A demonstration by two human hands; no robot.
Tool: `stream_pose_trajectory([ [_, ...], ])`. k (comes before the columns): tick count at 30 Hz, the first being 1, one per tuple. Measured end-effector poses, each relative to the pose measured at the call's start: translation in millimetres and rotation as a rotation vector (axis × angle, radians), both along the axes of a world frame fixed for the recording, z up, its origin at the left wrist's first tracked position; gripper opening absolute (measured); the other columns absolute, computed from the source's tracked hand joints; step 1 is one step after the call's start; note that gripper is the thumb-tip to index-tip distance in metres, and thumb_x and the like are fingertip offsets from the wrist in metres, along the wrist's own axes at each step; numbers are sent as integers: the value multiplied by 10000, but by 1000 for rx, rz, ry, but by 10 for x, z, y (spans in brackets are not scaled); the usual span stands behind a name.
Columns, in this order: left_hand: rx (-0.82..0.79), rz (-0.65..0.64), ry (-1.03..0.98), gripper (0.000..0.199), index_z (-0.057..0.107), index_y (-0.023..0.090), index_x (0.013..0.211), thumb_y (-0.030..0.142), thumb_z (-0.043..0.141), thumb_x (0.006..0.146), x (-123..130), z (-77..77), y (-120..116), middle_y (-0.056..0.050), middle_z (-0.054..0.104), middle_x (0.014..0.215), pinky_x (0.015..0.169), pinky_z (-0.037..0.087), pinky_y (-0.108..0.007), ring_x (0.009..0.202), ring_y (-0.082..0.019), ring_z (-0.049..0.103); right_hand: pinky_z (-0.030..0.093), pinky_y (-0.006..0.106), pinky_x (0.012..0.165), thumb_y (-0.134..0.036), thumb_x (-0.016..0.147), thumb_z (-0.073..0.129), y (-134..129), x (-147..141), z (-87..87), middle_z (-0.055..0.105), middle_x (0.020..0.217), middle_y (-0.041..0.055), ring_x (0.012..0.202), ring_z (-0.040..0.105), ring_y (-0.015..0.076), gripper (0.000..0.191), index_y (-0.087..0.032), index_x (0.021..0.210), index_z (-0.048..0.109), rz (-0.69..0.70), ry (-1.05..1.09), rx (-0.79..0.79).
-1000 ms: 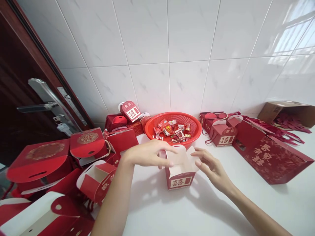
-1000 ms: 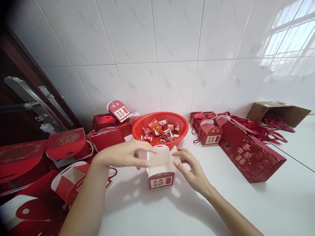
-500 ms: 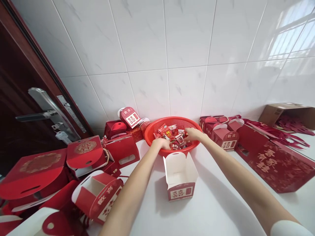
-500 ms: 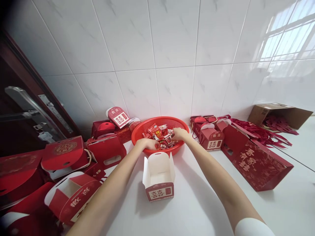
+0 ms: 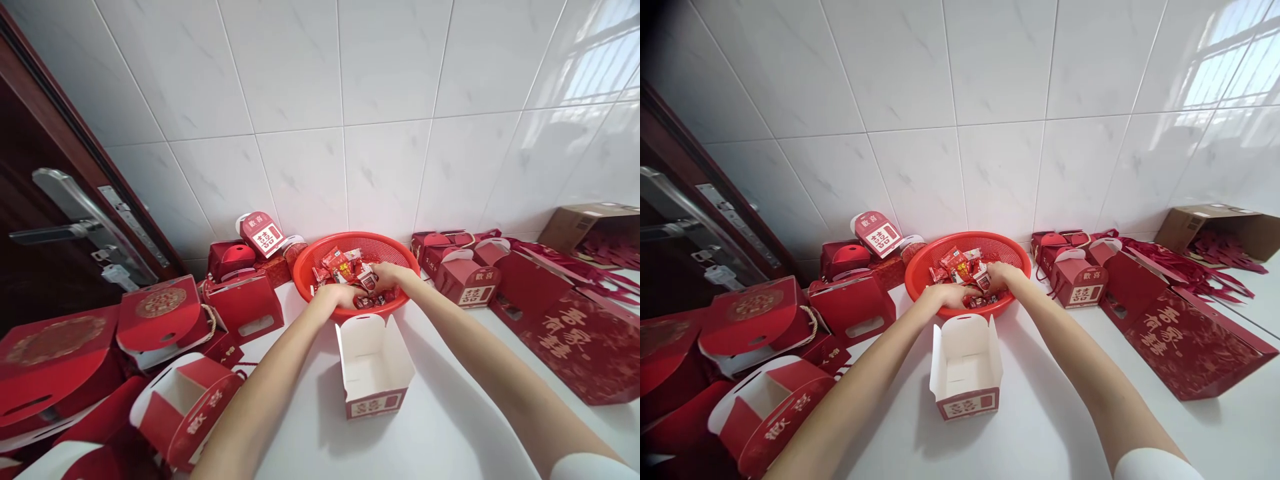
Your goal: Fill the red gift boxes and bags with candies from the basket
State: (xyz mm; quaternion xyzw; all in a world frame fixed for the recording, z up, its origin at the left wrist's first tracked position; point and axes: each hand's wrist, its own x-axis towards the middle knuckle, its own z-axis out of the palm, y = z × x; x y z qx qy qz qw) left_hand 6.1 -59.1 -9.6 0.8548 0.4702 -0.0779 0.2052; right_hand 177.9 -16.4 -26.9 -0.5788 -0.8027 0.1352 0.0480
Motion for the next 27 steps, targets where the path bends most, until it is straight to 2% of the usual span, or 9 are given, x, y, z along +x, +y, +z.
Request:
stream_pose_trajectory([
  [2, -71, -22, 104, 599, 671, 355, 1263, 277, 701, 671, 22, 16, -19, -47, 630, 1395, 900, 520, -345, 1161, -311, 638, 471, 303, 593, -272, 561, 859, -38, -29, 41, 739, 891, 96, 759, 686, 266, 349, -203, 874, 721, -5, -77, -98],
  [5, -62, -30, 157, 491, 709, 320, 1194, 241, 650, 713, 50, 45, -48, -63, 658, 1348, 887, 516, -350, 1119, -303, 648, 448, 297, 581, -274, 618, 823, -80, -46, 73, 722, 816, 74, 729, 673, 250, 227, -205, 796, 700, 29, -94, -139],
  [8, -52, -30, 137, 374, 750, 287, 1049, 191, 637, 706, 58, 45, -67, -45, 725, 1211, 833, 516, -306, 1052, -271, 664, 412, 281, 571, -232, 662, 781, -95, -29, 78, 688, 713, 47, 701, 654, 228, 132, -205, 683, 654, 43, -88, -119],
  [11, 3, 64, 113, 280, 746, 236, 948, 185, 667, 684, 45, 20, -64, -55, 754, 1051, 726, 508, -274, 952, -255, 680, 393, 255, 577, -163, 674, 753, -93, -8, 96, 691, 729, 34, 717, 646, 198, 118, -198, 660, 641, 2, 27, -29],
  [13, 78, 123, 60, 325, 734, 222, 970, 184, 713, 648, 33, -2, -47, -61, 747, 1038, 684, 498, -264, 931, -250, 680, 397, 239, 590, -137, 699, 724, -91, 4, 115, 709, 783, 34, 751, 646, 181, 86, -193, 694, 659, -25, 110, 27],
  [16, 134, 125, -37, 435, 717, 208, 1053, 219, 773, 621, 17, -36, -2, -65, 736, 1083, 710, 507, -259, 955, -247, 680, 411, 226, 616, -110, 732, 676, -94, 24, 132, 721, 826, 36, 770, 641, 166, 80, -184, 761, 688, -54, 184, 89],
  [20, 170, 132, -138, 308, 722, 197, 1056, 164, 649, 759, -8, -74, 55, -71, 737, 1126, 834, 521, -273, 1030, -239, 679, 406, 220, 607, -97, 726, 673, -87, 51, 113, 708, 774, 25, 722, 620, 151, 86, -176, 757, 681, -75, 285, 131],
  [23, 221, 160, -246, 476, 682, 201, 1187, 27, 526, 773, -38, -89, 76, -83, 687, 1280, 973, 493, -293, 1173, -233, 635, 398, 221, 588, -108, 726, 667, -68, 66, 89, 698, 753, 24, 707, 610, 152, 76, -178, 753, 671, -84, 359, 156],
  [27, 237, 177, -384, 704, 529, 203, 1418, -15, 528, 748, -65, -95, 80, -95, 576, 1447, 1105, 428, -329, 1334, -242, 534, 411, 225, 590, -118, 738, 626, -36, 86, 61, 684, 732, 21, 674, 596, 145, 82, -179, 770, 669, -90, 482, 213],
])
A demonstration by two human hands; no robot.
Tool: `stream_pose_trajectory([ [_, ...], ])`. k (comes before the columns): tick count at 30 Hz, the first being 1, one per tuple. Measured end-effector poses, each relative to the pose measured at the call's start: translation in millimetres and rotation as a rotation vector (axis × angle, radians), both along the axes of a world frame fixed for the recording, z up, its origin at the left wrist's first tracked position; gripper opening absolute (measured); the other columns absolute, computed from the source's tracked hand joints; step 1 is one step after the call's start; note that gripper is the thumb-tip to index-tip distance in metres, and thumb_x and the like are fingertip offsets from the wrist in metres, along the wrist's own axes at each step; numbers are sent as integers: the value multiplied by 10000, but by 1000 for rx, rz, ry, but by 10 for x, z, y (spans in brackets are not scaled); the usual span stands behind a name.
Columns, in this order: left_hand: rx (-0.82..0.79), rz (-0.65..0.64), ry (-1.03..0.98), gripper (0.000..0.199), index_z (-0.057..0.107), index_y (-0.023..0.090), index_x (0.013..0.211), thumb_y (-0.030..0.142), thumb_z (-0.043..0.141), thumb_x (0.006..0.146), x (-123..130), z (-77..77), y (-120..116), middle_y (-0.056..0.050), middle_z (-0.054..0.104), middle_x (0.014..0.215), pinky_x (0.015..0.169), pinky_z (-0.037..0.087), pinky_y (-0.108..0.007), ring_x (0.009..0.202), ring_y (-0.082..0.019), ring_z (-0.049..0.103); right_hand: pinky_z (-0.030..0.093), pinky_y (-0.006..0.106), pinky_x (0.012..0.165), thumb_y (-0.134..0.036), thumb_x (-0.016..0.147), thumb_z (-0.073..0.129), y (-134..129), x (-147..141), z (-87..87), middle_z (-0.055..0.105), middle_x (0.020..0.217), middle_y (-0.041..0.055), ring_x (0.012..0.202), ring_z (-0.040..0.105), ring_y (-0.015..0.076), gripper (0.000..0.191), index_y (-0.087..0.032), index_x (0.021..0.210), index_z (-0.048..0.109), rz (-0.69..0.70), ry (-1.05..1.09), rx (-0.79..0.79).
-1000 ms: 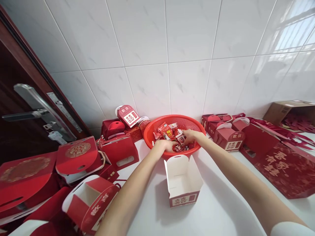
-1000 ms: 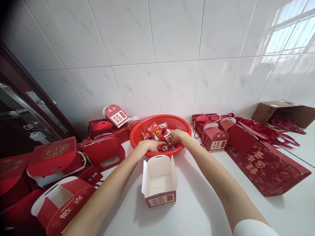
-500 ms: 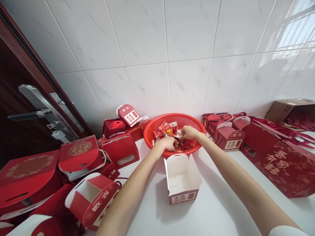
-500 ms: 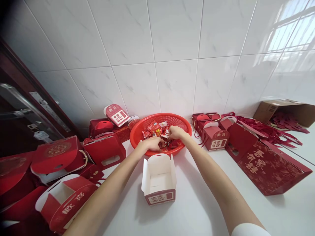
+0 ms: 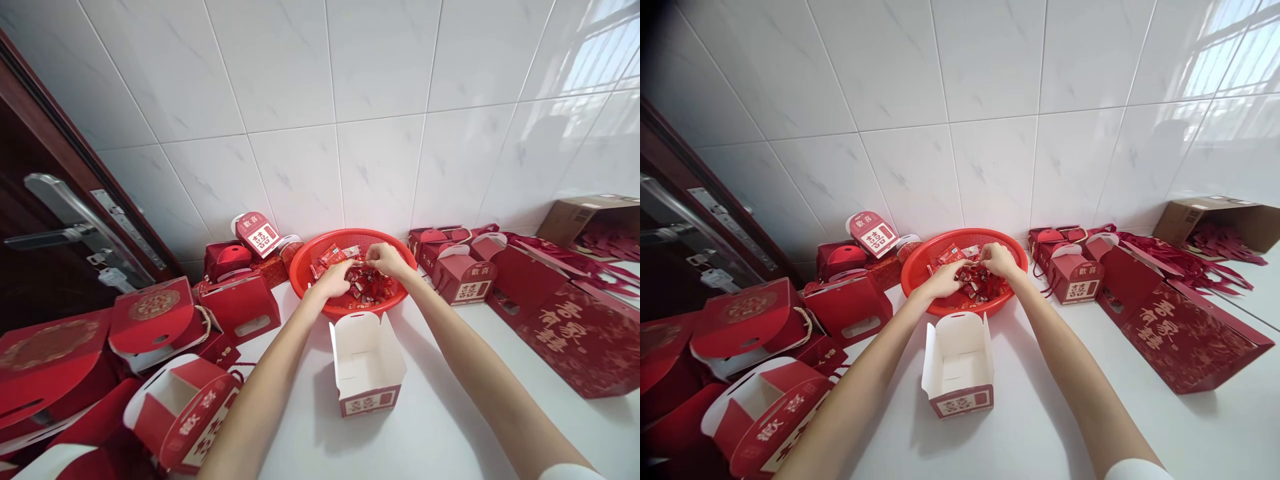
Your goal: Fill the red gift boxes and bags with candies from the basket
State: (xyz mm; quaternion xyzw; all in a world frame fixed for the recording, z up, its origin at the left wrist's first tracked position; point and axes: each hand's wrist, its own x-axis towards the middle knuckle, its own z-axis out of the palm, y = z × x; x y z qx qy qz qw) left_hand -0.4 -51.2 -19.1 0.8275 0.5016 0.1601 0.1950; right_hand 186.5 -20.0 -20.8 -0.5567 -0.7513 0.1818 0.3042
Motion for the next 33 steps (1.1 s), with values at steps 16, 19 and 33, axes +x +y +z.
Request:
stream_pose_trajectory([
  [16, 120, 78, -190, 612, 511, 194, 1393, 120, 687, 813, 50, 92, -56, -108, 603, 1398, 1085, 440, -369, 1301, -269, 551, 458, 256, 651, -357, 764, 706, -43, -3, -5, 682, 713, 9, 677, 613, 152, 201, -161, 761, 664, 335, 198, -74],
  [19, 114, 77, -170, 591, 512, 208, 1386, 152, 692, 826, 50, 104, -63, -96, 608, 1391, 1076, 445, -367, 1293, -266, 556, 464, 258, 654, -298, 722, 727, -31, 4, -20, 680, 714, 7, 682, 618, 154, 158, -170, 736, 636, 310, 222, -70],
  [33, -240, -225, 221, 479, 681, 212, 1242, 153, 660, 767, 60, 28, -4, -61, 678, 1318, 1023, 472, -324, 1201, -262, 623, 480, 283, 668, -311, 763, 563, 1, -11, -38, 634, 719, -6, 731, 625, 181, 126, -228, 763, 469, 8, 472, 118],
])
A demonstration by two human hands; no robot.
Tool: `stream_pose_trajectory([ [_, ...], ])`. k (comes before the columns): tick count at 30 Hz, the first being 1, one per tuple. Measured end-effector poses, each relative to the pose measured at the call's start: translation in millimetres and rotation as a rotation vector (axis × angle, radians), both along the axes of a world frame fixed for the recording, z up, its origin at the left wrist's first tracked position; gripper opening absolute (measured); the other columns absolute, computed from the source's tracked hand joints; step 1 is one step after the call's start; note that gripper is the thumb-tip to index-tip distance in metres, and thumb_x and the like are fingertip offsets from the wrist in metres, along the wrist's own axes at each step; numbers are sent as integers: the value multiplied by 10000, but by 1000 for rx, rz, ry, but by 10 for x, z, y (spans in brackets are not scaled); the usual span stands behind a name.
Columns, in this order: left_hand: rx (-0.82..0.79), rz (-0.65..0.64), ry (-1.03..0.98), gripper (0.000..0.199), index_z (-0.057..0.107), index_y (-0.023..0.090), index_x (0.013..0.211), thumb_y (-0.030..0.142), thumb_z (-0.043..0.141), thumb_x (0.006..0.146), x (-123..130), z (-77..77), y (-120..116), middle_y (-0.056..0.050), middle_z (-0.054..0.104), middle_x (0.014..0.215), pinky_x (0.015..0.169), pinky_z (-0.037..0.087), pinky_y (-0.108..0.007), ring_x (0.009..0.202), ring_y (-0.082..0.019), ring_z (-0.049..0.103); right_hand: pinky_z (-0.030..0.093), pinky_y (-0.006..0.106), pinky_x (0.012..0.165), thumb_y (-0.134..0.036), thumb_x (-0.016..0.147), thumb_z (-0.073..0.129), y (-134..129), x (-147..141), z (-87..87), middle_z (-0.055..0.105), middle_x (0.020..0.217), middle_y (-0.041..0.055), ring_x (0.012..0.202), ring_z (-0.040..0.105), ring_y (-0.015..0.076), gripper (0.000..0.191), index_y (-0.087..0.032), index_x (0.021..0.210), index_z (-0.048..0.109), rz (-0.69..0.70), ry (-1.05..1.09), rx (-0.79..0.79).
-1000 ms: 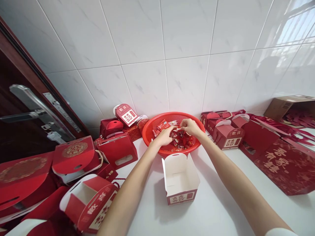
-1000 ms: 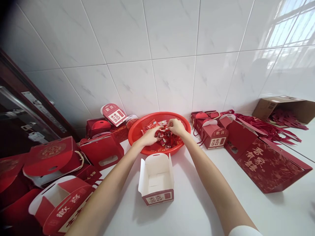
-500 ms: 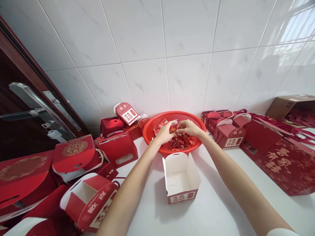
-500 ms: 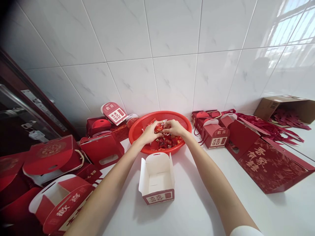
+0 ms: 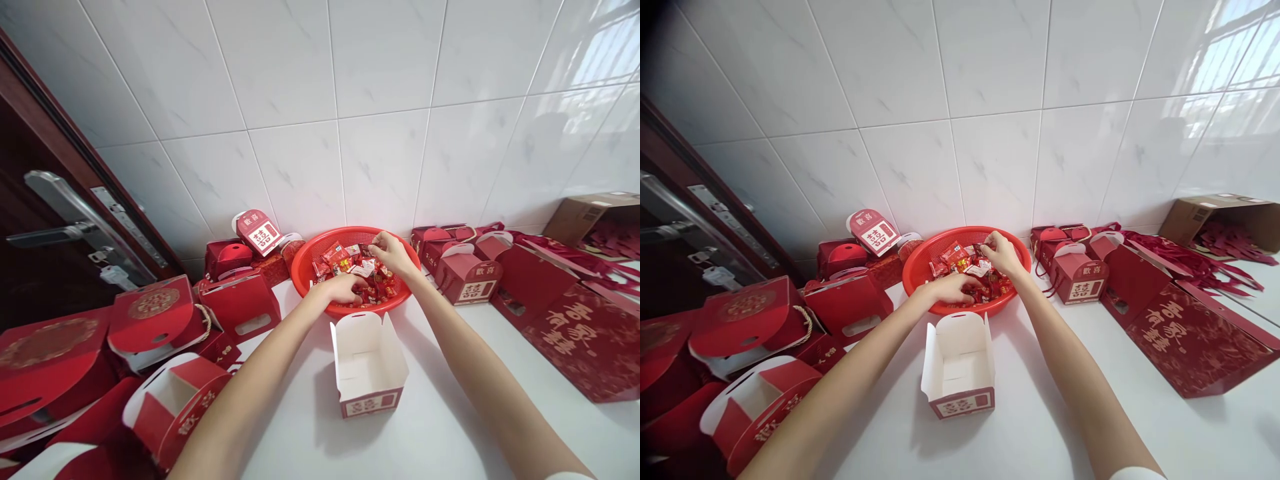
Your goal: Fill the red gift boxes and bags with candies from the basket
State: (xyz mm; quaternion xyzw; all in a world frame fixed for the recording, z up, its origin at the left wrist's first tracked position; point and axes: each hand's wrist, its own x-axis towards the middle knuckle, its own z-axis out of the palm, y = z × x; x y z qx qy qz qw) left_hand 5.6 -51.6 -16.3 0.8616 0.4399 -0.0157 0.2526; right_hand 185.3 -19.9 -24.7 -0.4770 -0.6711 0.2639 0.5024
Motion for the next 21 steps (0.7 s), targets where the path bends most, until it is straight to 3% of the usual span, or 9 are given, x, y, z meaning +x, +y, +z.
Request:
stream_pose_trajectory([
  [6, 47, -62, 6, 602, 642, 217, 1316, 215, 732, 721, 94, 30, 71, -79, 636, 1378, 1042, 458, -347, 1225, -290, 605, 484, 292, 683, -313, 814, 519, -32, 6, 43, 682, 733, 18, 698, 643, 185, 98, -217, 802, 529, -43, 1, 1],
  [13, 18, -147, 174, 723, 591, 261, 1387, 233, 713, 675, 503, 106, 100, -99, 671, 1261, 799, 543, -350, 983, -309, 680, 481, 287, 680, -355, 844, 523, 12, 20, 32, 712, 813, 37, 732, 649, 185, 158, -207, 829, 574, -127, 15, 38],
  [17, 42, -161, 260, 595, 689, 231, 1243, 186, 685, 650, 637, 66, 126, -101, 678, 1246, 750, 541, -337, 955, -309, 682, 509, 294, 689, -360, 849, 550, 14, 21, 31, 713, 792, 38, 732, 669, 189, 162, -203, 874, 579, -114, 98, -5],
  [21, -28, -76, 227, 355, 759, 185, 992, 191, 686, 645, 523, 19, 217, -75, 758, 945, 723, 544, -343, 832, -292, 695, 525, 293, 661, -367, 831, 583, 36, 30, 43, 701, 716, 40, 689, 673, 191, 177, -191, 828, 583, -64, 225, -54],
])
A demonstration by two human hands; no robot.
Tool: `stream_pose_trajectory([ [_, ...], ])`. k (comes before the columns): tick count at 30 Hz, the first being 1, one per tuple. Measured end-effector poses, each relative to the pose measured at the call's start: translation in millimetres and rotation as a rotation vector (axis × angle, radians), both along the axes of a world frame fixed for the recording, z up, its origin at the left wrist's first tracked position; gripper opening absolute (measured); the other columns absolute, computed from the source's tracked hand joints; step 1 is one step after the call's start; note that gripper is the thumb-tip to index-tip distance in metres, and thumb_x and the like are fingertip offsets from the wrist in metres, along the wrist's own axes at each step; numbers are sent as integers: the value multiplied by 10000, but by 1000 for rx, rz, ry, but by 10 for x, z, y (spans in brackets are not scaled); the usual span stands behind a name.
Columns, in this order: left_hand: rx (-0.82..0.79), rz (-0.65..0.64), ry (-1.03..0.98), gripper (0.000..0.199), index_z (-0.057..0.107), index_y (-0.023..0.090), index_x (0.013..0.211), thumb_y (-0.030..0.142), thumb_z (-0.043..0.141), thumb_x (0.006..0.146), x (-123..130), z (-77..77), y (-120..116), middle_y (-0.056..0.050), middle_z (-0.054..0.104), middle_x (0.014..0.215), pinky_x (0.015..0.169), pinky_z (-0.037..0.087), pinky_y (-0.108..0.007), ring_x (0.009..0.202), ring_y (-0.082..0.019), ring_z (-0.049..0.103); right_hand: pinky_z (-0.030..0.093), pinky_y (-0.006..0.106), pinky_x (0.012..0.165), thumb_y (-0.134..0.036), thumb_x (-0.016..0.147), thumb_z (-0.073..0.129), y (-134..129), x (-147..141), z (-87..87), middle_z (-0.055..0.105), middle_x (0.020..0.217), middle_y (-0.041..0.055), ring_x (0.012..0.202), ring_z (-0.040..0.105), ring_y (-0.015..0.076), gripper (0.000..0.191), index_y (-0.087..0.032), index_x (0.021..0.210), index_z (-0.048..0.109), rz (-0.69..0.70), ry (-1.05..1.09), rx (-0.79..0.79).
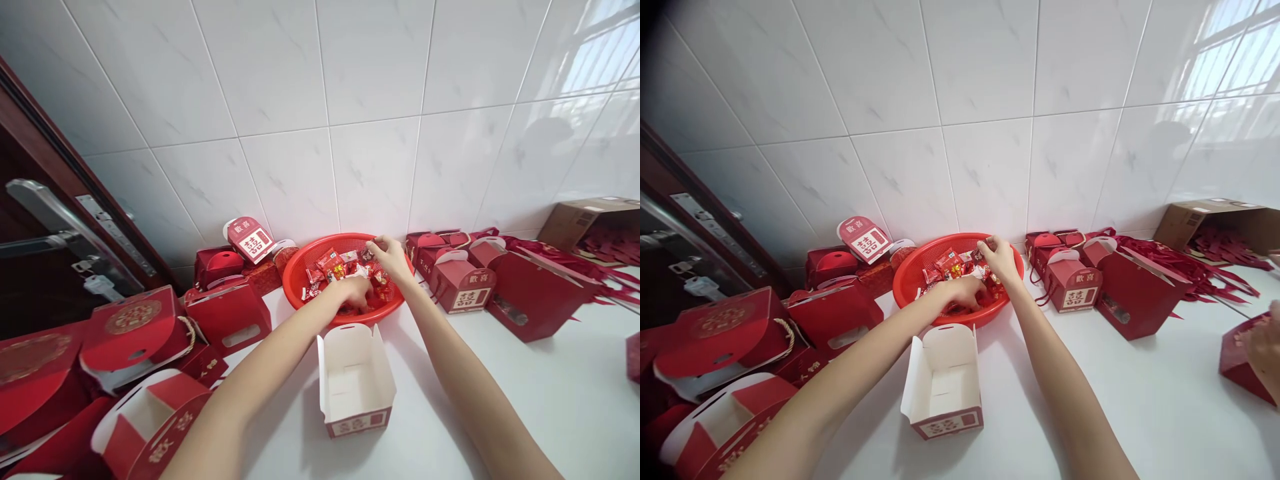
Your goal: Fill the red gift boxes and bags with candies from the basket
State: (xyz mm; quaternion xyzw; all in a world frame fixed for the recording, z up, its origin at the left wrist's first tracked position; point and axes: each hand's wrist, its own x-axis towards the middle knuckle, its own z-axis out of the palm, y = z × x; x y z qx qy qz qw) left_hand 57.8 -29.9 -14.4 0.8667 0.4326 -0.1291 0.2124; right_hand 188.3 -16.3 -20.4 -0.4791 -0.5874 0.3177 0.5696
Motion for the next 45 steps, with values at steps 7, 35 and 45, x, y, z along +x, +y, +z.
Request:
stream_pose_trajectory([
  [7, 66, 286, -489, 343, 762, 174, 958, 97, 619, 656, -404, 17, 184, -46, 758, 1047, 800, 555, -308, 884, -230, 706, 534, 261, 593, -397, 804, 625, 20, 45, -6, 707, 741, 45, 643, 650, 160, 229, -168, 787, 625, 45, 206, -76],
  [35, -114, 308, -1077, 822, 350, 150, 1527, 54, 624, 757, -410, 5, 138, -119, 730, 1114, 854, 557, -327, 987, -217, 708, 431, 223, 441, -246, 507, 839, -132, 98, 22, 684, 613, 17, 506, 575, 124, 268, -142, 700, 684, 333, 211, -261],
  [45, 91, 329, -188, 346, 741, 151, 1015, 39, 603, 718, -393, 38, 19, -83, 762, 1003, 758, 532, -261, 924, -237, 712, 571, 290, 621, -159, 550, 738, -71, 69, 13, 701, 669, 2, 643, 663, 173, 170, -177, 706, 673, 120, 354, -192],
])
